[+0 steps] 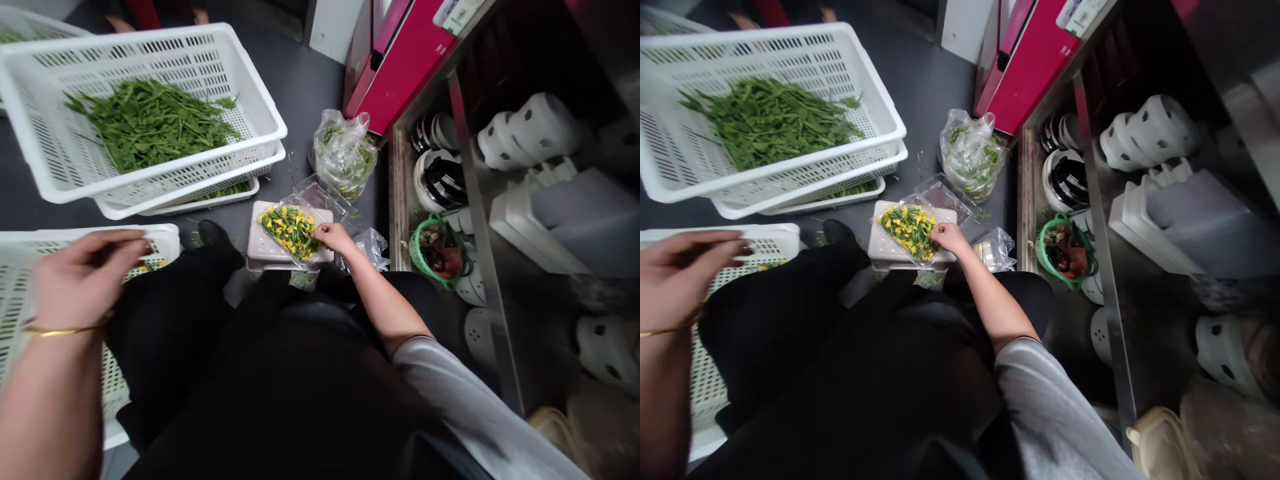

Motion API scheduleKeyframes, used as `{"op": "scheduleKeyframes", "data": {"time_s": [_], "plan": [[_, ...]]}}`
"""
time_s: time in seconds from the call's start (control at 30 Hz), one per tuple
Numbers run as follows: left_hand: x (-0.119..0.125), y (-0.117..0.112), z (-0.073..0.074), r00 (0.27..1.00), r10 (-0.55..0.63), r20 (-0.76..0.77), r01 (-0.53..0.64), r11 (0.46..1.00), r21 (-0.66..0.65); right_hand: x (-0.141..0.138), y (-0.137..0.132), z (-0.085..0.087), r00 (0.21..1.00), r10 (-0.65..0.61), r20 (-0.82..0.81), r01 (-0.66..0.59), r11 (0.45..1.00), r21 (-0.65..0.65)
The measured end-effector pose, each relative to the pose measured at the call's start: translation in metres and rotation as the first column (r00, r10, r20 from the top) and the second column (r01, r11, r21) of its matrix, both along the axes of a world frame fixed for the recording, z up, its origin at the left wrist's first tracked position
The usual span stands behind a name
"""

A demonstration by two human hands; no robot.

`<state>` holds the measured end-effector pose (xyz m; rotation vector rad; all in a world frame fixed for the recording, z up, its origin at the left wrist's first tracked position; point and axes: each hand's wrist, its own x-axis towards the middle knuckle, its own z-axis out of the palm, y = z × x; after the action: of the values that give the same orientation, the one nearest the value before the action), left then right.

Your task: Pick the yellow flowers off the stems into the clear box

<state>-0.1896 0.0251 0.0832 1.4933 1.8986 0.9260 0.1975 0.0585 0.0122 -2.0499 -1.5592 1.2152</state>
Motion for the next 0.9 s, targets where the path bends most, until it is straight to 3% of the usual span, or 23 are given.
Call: {"op": "scheduleKeyframes", "data": {"time_s": [0.03,0.1,0.17,0.23,0.3,0.37,0.47,0.53,0.63,0.7,0.73,0.77,0.83,0.9], "plan": [[0.034,-0.001,0.010,0.990,-0.101,0.096,0.095,0.994,0.057,-0.004,-0.008,0.007,0.989,-0.046,-0.143,0.049,0.999,0.019],[0.099,0.000,0.015,0.872,-0.359,0.333,0.391,0.920,-0.034,-0.017,-0.026,0.020,0.930,-0.083,-0.357,0.104,0.994,0.038],[0.150,0.002,0.004,0.731,-0.447,0.515,0.570,0.816,-0.101,-0.028,-0.047,0.030,0.892,-0.053,-0.450,0.099,0.992,0.079],[0.179,0.003,-0.015,0.587,-0.493,0.642,0.711,0.693,-0.118,-0.032,-0.065,0.036,0.891,0.004,-0.453,0.059,0.991,0.123],[0.189,0.001,-0.034,0.493,-0.479,0.726,0.789,0.598,-0.141,-0.025,-0.081,0.039,0.896,0.063,-0.440,-0.013,0.993,0.117],[0.188,-0.004,-0.047,0.455,-0.486,0.746,0.833,0.528,-0.164,-0.014,-0.092,0.041,0.891,0.110,-0.441,-0.094,0.994,0.059],[0.185,-0.012,-0.055,0.394,-0.599,0.697,0.895,0.423,-0.142,-0.001,-0.102,0.040,0.893,0.152,-0.424,-0.174,0.985,-0.013],[0.187,-0.016,-0.056,0.355,-0.692,0.628,0.918,0.384,-0.096,-0.001,-0.104,0.034,0.879,0.151,-0.453,-0.202,0.977,-0.066],[0.192,-0.019,-0.055,0.312,-0.718,0.622,0.930,0.365,-0.045,-0.006,-0.103,0.019,0.778,-0.028,-0.627,-0.139,0.967,-0.215],[0.193,-0.019,-0.054,0.272,-0.647,0.712,0.930,0.367,-0.022,-0.007,-0.102,0.011,0.708,-0.168,-0.686,-0.076,0.947,-0.311],[0.192,-0.018,-0.054,0.262,-0.595,0.760,0.922,0.388,-0.014,-0.005,-0.102,0.009,0.710,-0.178,-0.681,-0.091,0.936,-0.340],[0.191,-0.017,-0.053,0.259,-0.537,0.803,0.906,0.423,-0.009,-0.001,-0.100,0.009,0.747,-0.128,-0.653,-0.159,0.919,-0.362],[0.188,-0.012,-0.054,0.270,-0.401,0.875,0.849,0.528,-0.020,0.009,-0.092,0.013,0.852,0.137,-0.506,-0.356,0.859,-0.367],[0.185,-0.007,-0.057,0.260,-0.254,0.931,0.780,0.624,-0.047,0.020,-0.076,0.018,0.890,0.424,-0.165,-0.455,0.836,-0.308]]}}
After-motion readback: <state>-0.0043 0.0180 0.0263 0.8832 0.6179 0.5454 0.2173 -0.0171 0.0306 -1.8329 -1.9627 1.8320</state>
